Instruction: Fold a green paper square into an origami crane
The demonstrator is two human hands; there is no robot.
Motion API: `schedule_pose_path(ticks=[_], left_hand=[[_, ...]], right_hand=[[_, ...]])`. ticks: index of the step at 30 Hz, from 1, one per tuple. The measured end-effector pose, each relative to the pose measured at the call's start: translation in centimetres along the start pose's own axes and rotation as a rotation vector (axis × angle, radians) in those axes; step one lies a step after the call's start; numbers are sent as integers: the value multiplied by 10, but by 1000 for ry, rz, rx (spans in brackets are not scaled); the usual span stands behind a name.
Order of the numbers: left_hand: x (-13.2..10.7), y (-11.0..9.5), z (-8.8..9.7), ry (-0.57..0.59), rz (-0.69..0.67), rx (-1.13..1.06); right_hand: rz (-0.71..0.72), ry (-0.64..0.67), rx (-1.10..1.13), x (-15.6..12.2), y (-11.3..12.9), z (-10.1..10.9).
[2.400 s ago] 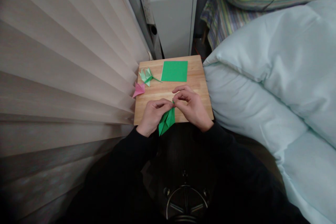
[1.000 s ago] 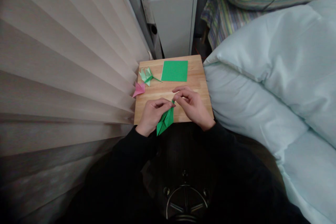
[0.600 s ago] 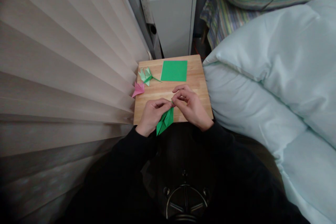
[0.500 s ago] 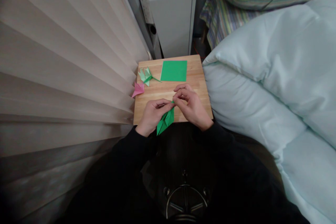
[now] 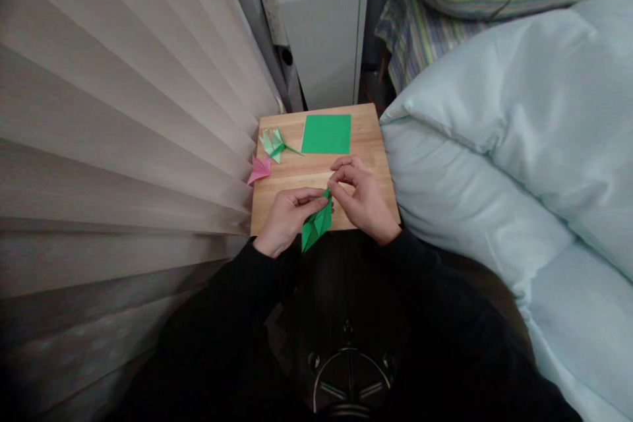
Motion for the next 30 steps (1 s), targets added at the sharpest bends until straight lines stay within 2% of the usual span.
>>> schedule_pose_path(ticks=[6, 10, 13, 16, 20, 25, 30], left_hand=[[-2, -1, 3, -26, 35, -32], [-2, -6, 8, -68, 11, -16], [-2, -8, 8, -68, -17, -2], [-2, -9, 7, -63, -35, 16], [-2, -4, 6, -51, -3, 8], [0, -1, 2, -15, 28, -40], [0, 2, 2, -2, 39, -54]], right_hand=[[-30, -44, 35, 2, -7, 2], [-186, -82, 123, 3, -25, 3], [-310, 44, 195, 1, -36, -11], [-287, 152, 234, -1, -31, -22], [-223, 84, 269, 0, -23, -18], [-260, 2, 311, 2, -28, -11], [-276, 0, 305, 3, -30, -11]])
Point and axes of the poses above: each hand's wrist, its own x-axis towards the middle knuckle, its own z-axis out of the back of the hand, y = z × x, the point moved 8 cm from there along x, towards the middle knuckle, and after that the axes turned 3 degrees about -z, right-handed, at the moved point
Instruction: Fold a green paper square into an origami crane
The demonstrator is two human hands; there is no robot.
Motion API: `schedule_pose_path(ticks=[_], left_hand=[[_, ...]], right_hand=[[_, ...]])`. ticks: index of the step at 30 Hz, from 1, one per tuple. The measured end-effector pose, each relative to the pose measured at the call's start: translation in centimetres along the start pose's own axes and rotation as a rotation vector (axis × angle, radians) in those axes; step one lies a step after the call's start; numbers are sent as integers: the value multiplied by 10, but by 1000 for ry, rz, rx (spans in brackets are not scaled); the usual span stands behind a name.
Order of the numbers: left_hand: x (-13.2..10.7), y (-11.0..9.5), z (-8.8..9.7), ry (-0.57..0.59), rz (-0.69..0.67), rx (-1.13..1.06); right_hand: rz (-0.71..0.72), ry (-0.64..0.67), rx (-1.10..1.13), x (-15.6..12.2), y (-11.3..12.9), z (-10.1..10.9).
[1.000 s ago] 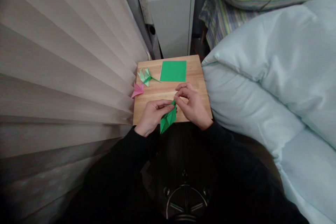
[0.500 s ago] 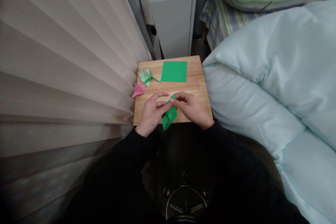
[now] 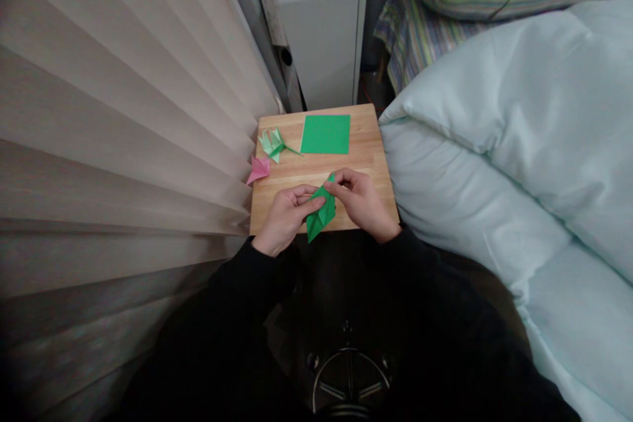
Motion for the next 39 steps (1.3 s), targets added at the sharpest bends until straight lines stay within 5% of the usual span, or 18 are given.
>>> schedule_pose_path(ticks=[25, 34, 39], left_hand=[[0, -6, -3, 92, 1, 49], [-1, -1, 3, -55, -4, 33], [-1, -4, 10, -131, -42, 40]], right_hand=[[-21, -66, 4, -1, 1, 7], [5, -158, 102, 1, 4, 17], [-86, -81, 112, -2, -3, 4]])
Point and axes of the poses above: each hand's wrist, its own x-axis towards the middle knuckle, its own z-axis out of the back of the hand, y = z × x, the point moved 8 cm from there along x, towards the middle knuckle, and after that the axes turned 3 degrees about -z, right-handed, at the moved point
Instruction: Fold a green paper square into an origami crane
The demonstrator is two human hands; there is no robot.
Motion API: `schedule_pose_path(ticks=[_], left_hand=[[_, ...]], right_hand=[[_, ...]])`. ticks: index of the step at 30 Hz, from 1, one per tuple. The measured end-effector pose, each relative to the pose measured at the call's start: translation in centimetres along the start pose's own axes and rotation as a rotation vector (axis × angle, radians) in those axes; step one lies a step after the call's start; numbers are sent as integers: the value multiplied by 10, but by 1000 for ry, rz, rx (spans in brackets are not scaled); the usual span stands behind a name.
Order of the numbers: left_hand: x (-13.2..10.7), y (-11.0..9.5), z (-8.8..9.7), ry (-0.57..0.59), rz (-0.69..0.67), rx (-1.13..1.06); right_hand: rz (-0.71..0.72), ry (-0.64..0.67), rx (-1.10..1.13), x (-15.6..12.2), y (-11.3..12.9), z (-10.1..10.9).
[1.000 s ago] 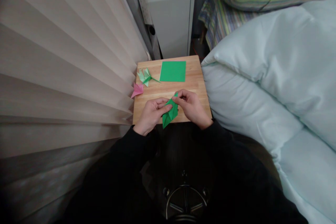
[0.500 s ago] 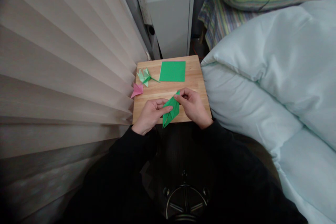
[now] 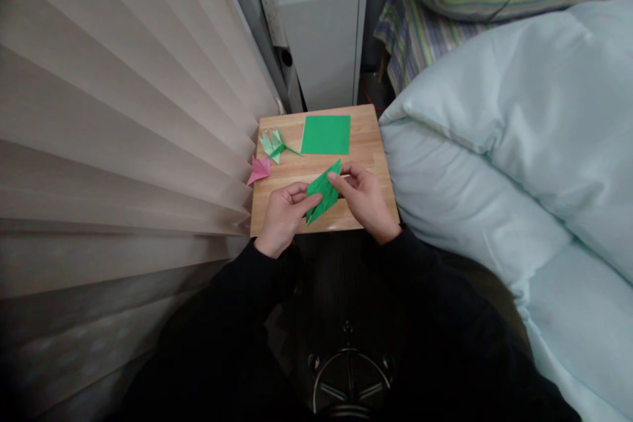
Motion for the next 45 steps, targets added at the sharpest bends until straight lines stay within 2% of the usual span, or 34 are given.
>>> schedule_pose_path(ticks=[5, 12, 21, 25, 29, 36, 45], left_hand=[[0, 0, -1, 23, 0, -16], [-1, 2, -4, 74, 17, -14], [-1, 1, -7, 94, -30, 36], [-1, 2, -3, 50, -25, 23], [-2, 3, 4, -27, 29, -26], [2, -3, 3, 2, -82, 74], [-4, 1, 0, -29, 17, -36]], right_hand=[[-8, 94, -67, -3, -5, -14], [-55, 43, -83, -4, -7, -7], [-93, 48, -24, -6, -6, -10], [-86, 42, -14, -4, -6, -8], [-80, -21, -36, -2, -8, 0], [-94, -45, -44, -4, -8, 1], [-98, -81, -17, -5, -9, 1]])
Point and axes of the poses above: each hand's wrist, its own x-axis towards the middle knuckle, its own z-axis out of the back of the hand, y = z × x, the point moved 8 cm from there along x, towards the middle knuckle, and after that the axes turned 3 degrees about -z, right-handed, at the moved point
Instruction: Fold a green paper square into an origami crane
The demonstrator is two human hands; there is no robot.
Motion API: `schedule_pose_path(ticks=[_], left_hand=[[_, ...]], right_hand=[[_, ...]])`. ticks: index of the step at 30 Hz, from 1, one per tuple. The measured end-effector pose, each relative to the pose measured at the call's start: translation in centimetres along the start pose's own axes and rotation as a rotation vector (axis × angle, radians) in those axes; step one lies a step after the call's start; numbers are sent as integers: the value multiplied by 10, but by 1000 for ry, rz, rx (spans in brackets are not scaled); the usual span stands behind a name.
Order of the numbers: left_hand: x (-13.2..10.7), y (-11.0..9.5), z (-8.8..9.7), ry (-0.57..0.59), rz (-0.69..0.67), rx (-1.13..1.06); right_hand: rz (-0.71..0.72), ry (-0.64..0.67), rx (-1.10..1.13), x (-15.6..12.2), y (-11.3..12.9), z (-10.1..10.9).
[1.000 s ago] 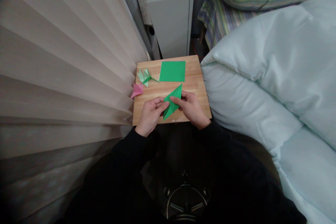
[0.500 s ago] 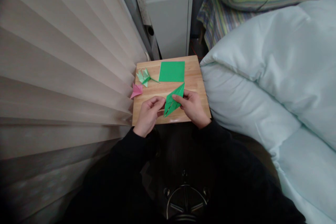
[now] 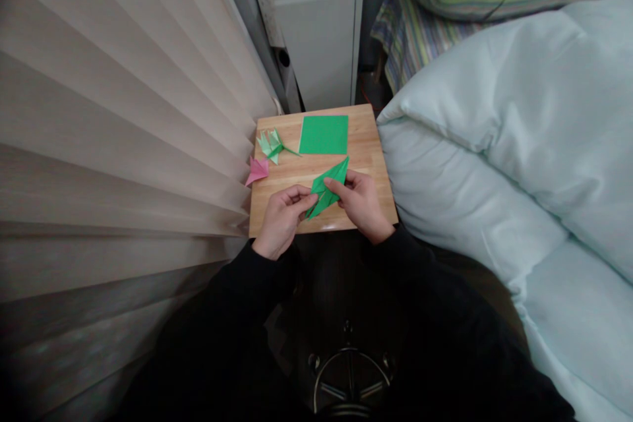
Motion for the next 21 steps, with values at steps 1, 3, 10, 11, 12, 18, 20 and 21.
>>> schedule_pose_path(ticks=[1, 3, 10, 11, 12, 18, 20, 21], left_hand=[[0, 0, 0, -14, 1, -12], [0, 1, 1, -40, -7, -40], [-2, 0, -3, -45, -10, -91], [-3, 0, -4, -33, -2, -98], [-4, -1, -6, -18, 4, -98], [-3, -5, -6, -23, -82, 5], [-1, -5, -5, -24, -101, 28], [-1, -5, -5, -20, -109, 40]], right_hand=[[-3, -6, 0, -1, 0, 0], [-1, -20, -11, -2, 0, -1], [43, -54, -49, -6, 4, -4], [41, -52, -44, -7, 3, -4], [39, -47, -38, -7, 3, -5], [44, 6, -19, -7, 2, -12], [35, 11, -1, -8, 1, -13], [27, 14, 7, -8, 1, -13]])
Point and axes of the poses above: each hand's wrist, its own x-axis towards the middle knuckle, its own z-axis out of the back of the hand, y = z × x, the point moved 8 cm from there along x, towards the middle knuckle, and after that the axes turned 3 degrees about -z, right-handed, at the moved point
